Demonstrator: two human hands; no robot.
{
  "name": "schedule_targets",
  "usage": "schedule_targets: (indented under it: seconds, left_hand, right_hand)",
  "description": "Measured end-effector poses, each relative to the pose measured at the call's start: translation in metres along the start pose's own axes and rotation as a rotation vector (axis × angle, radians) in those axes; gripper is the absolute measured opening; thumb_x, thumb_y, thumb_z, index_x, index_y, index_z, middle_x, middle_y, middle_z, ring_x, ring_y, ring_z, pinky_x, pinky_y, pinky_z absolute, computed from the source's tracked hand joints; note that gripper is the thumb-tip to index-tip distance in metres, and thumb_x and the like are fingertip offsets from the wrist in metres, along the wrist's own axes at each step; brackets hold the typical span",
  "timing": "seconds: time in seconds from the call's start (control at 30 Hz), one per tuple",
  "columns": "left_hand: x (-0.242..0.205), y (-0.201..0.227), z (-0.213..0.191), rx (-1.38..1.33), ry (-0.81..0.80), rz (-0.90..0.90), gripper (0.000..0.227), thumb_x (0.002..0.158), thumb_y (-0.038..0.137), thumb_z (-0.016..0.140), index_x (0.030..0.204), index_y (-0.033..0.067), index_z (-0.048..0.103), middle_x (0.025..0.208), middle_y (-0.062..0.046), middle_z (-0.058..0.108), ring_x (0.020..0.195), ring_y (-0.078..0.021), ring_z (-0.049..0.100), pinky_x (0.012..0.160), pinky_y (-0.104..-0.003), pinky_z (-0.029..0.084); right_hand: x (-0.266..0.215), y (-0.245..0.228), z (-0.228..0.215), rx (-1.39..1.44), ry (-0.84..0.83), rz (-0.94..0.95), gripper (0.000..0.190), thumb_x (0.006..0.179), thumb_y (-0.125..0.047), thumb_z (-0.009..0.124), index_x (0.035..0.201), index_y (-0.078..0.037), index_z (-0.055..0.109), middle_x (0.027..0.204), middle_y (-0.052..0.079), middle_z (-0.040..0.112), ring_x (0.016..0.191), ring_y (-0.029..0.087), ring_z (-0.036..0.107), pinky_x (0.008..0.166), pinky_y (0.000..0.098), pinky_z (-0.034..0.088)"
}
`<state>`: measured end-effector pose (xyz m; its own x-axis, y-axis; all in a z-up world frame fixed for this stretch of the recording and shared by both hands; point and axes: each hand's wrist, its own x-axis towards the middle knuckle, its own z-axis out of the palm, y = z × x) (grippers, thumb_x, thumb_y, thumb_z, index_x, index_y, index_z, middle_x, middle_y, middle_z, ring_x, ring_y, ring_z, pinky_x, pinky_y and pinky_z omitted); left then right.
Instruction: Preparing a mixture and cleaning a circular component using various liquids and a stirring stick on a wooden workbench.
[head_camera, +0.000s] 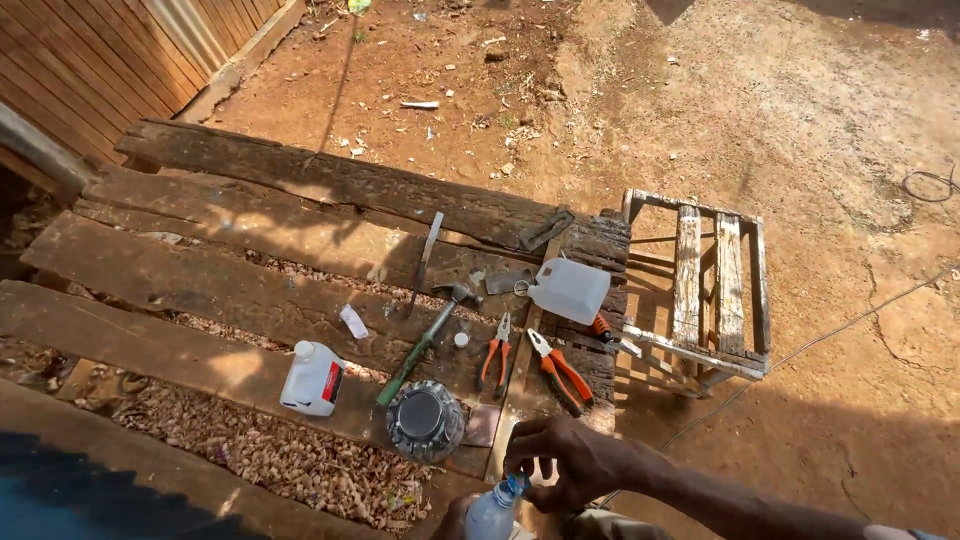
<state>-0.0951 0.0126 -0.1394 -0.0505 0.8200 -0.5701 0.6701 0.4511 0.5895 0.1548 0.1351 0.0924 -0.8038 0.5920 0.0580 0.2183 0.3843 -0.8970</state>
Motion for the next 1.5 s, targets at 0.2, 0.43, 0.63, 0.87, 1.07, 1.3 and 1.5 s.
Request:
schedule_targets:
  seconds: [0.2,0.43,0.63,0.87,1.07,1.3,1.5]
  left_hand:
    - [-0.074,0.083,-0.071,-0.015,0.133,-0.044,0.069,0.07,0.046,0.078,0.125,0.0206,0.045,0.118,-0.01,0.069,0.098,-0.0376,0.068,0.076,-0.052,0.049]
    - [-0.061,0.069,-0.109,0.024,0.249,-0.044,0.106,0.073,0.083,0.06,0.143,0.0062,0.039,0.12,-0.026,0.066,0.105,-0.0455,0.067,0.081,-0.053,0.05]
    - [-0.056,0.084,-0.149,0.067,0.225,-0.019,0.08,0.084,0.062,0.077,0.132,0.0037,0.051,0.116,-0.03,0.07,0.112,-0.0473,0.07,0.095,-0.057,0.054]
    - [-0.033,0.082,-0.166,0.261,0.166,0.008,0.088,0.086,0.064,0.072,0.14,-0.0017,0.047,0.117,-0.036,0.068,0.112,-0.0507,0.068,0.097,-0.061,0.052]
    - [-0.016,0.078,-0.175,0.468,0.114,-0.003,0.095,0.083,0.063,0.074,0.145,-0.0033,0.046,0.112,-0.032,0.071,0.108,-0.0468,0.071,0.093,-0.056,0.055]
    - [-0.011,0.097,-0.186,0.632,0.094,0.019,0.082,0.082,0.047,0.079,0.138,-0.006,0.05,0.103,-0.029,0.072,0.1,-0.0464,0.073,0.09,-0.058,0.056]
    - [-0.004,0.112,-0.198,0.745,0.064,0.043,0.082,0.078,0.045,0.084,0.136,-0.0044,0.053,0.101,-0.026,0.074,0.096,-0.0435,0.075,0.087,-0.056,0.058]
  right_hand:
    - [-0.007,0.025,-0.004,-0.039,0.148,0.015,0.02,0.084,-0.011,0.073,0.104,-0.006,0.072,0.093,0.005,0.068,0.072,0.015,0.067,0.054,0.0257,0.063]
    - [-0.022,0.054,0.0,0.026,0.282,0.252,0.025,0.083,-0.017,0.075,0.105,-0.006,0.075,0.096,0.007,0.075,0.071,0.015,0.074,0.061,0.0275,0.066]
    - [-0.024,0.061,0.007,0.225,0.436,0.317,0.024,0.072,-0.005,0.081,0.096,-0.002,0.079,0.075,0.016,0.073,0.051,0.025,0.076,0.045,0.0324,0.052]
    - [-0.031,0.072,0.009,0.255,0.489,0.293,0.027,0.07,-0.005,0.084,0.096,0.002,0.079,0.084,0.02,0.076,0.058,0.029,0.079,0.05,0.0361,0.062]
    - [-0.038,0.08,0.011,0.275,0.506,0.287,0.028,0.073,-0.005,0.083,0.101,0.0,0.079,0.084,0.018,0.076,0.062,0.027,0.08,0.052,0.0358,0.064]
    - [-0.041,0.078,0.01,0.252,0.524,0.276,0.03,0.072,-0.003,0.082,0.102,0.003,0.078,0.08,0.018,0.073,0.059,0.026,0.077,0.051,0.0363,0.066]
    - [-0.045,0.084,0.009,0.235,0.536,0.237,0.029,0.073,-0.003,0.081,0.101,0.003,0.076,0.082,0.017,0.073,0.061,0.024,0.077,0.05,0.0343,0.066]
